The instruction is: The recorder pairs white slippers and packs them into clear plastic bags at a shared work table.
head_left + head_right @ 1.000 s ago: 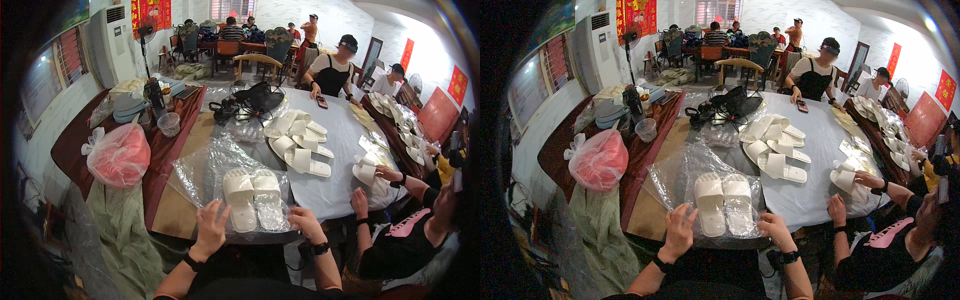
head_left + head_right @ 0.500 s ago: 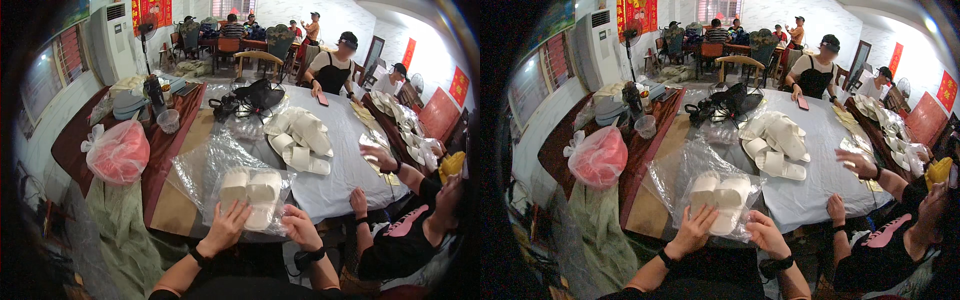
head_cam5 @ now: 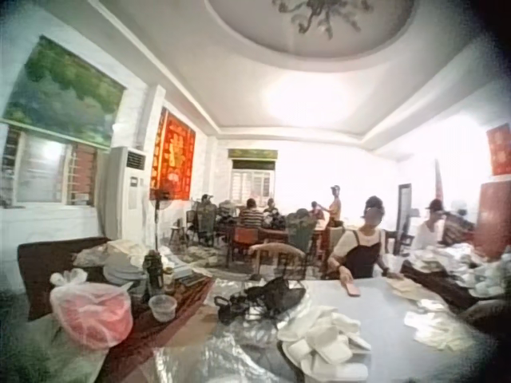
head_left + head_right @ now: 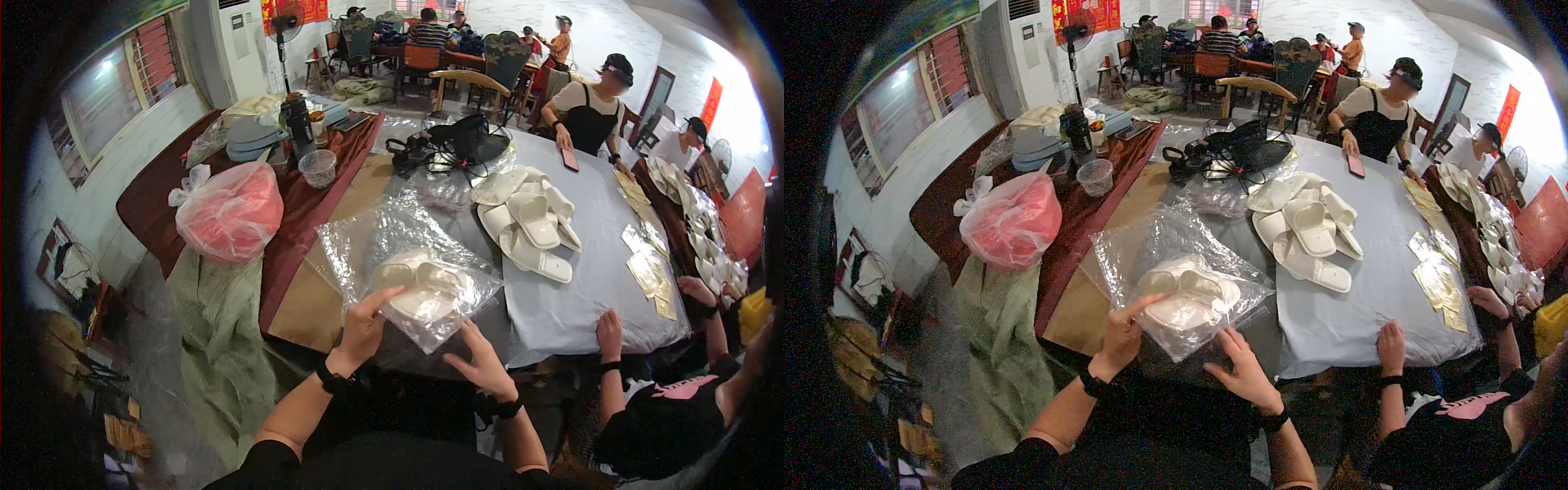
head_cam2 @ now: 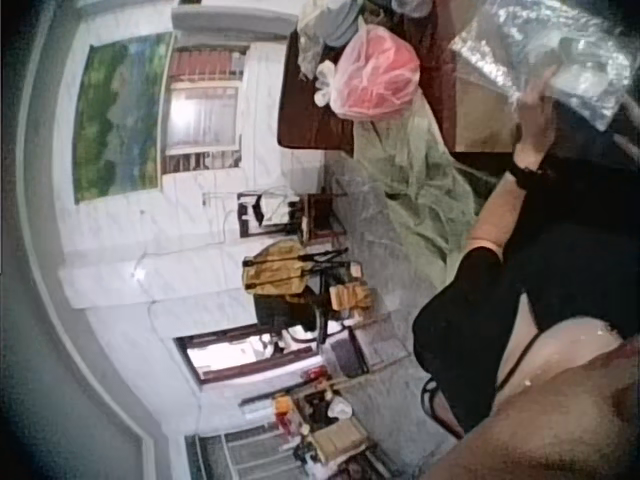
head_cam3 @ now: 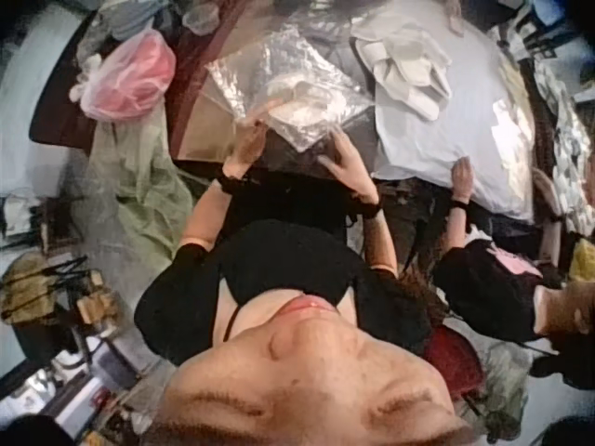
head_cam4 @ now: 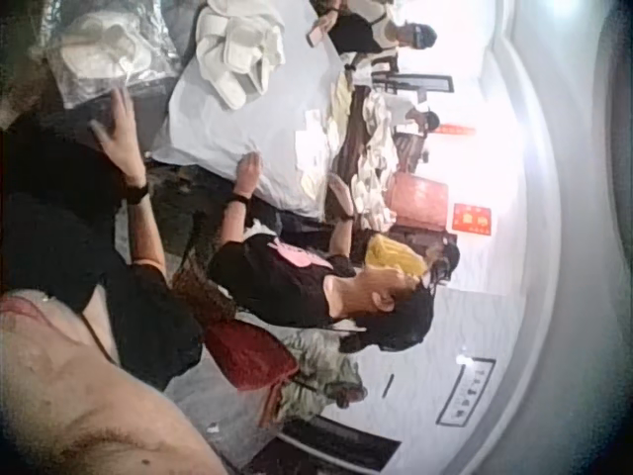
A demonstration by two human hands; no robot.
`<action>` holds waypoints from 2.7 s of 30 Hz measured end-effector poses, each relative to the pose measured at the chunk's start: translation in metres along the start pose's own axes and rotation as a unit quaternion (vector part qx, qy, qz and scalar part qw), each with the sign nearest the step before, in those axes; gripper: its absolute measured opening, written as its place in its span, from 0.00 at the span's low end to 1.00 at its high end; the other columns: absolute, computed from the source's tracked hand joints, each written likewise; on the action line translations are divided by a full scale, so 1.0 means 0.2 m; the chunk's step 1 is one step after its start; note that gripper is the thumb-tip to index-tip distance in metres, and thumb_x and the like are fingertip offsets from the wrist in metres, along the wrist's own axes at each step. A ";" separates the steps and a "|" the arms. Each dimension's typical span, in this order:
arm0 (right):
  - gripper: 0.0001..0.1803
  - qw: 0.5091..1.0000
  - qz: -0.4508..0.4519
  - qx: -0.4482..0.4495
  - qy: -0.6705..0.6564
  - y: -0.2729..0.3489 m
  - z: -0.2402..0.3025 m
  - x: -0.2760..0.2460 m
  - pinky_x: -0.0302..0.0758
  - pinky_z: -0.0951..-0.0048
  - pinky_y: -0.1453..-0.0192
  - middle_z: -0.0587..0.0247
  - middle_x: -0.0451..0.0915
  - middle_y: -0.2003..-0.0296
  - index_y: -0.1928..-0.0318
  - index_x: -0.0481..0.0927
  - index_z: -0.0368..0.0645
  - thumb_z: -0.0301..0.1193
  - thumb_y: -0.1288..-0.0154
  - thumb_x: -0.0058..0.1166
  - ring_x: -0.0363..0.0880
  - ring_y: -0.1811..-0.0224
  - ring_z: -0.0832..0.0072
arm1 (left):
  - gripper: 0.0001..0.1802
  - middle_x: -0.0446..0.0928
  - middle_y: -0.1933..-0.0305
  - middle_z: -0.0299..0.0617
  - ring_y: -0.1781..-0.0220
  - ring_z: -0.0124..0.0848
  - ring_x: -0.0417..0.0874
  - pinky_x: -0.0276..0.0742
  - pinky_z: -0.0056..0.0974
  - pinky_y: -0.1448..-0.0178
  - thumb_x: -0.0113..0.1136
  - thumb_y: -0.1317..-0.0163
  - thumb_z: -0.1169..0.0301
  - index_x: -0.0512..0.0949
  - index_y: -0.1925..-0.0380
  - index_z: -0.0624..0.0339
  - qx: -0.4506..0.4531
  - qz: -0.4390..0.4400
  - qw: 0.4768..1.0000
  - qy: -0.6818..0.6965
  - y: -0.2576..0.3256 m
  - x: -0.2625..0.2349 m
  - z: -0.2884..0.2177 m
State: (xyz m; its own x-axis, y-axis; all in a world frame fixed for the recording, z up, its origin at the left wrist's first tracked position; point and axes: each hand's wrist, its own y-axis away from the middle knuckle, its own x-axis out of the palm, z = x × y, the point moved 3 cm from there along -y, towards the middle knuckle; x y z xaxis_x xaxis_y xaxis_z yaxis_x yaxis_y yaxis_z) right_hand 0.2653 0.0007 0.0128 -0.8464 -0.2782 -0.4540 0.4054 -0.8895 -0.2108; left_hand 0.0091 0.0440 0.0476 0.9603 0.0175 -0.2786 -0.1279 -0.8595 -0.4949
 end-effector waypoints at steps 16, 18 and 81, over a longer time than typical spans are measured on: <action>0.27 0.929 -0.012 -0.094 0.358 -0.02 -0.13 0.09 0.54 0.48 0.27 0.56 0.68 0.26 0.37 0.82 0.53 0.38 0.37 0.68 0.59 0.23 0.53 | 0.20 0.82 0.45 0.53 0.46 0.48 0.86 0.85 0.52 0.40 0.51 0.21 0.65 0.72 0.39 0.69 -0.131 -0.421 0.850 0.286 0.51 -1.03 -0.36; 0.27 0.929 -0.001 -0.089 0.360 -0.02 -0.14 0.10 0.54 0.47 0.26 0.58 0.66 0.25 0.36 0.81 0.54 0.36 0.37 0.67 0.58 0.22 0.53 | 0.20 0.81 0.45 0.54 0.47 0.46 0.86 0.86 0.51 0.43 0.51 0.21 0.65 0.73 0.39 0.71 -0.061 -0.508 0.827 0.232 0.67 -1.19 -0.47; 0.22 0.923 0.044 -0.011 0.383 -0.02 0.00 0.10 0.51 0.49 0.20 0.48 0.70 0.28 0.42 0.82 0.36 0.33 0.35 0.57 0.60 0.23 0.47 | 0.23 0.75 0.36 0.55 0.38 0.47 0.78 0.76 0.48 0.41 0.44 0.27 0.75 0.69 0.33 0.67 -0.411 -0.670 0.614 0.070 2.20 -1.82 1.52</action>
State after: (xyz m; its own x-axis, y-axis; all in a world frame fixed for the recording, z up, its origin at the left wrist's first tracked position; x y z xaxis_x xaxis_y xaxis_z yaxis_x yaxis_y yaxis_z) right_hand 0.2470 -0.0019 0.0035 -0.3218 -0.0030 -0.9468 0.4750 -0.8655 -0.1587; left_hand -0.4716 -0.1859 -0.3187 0.0869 0.9958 0.0273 0.9135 -0.0906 0.3967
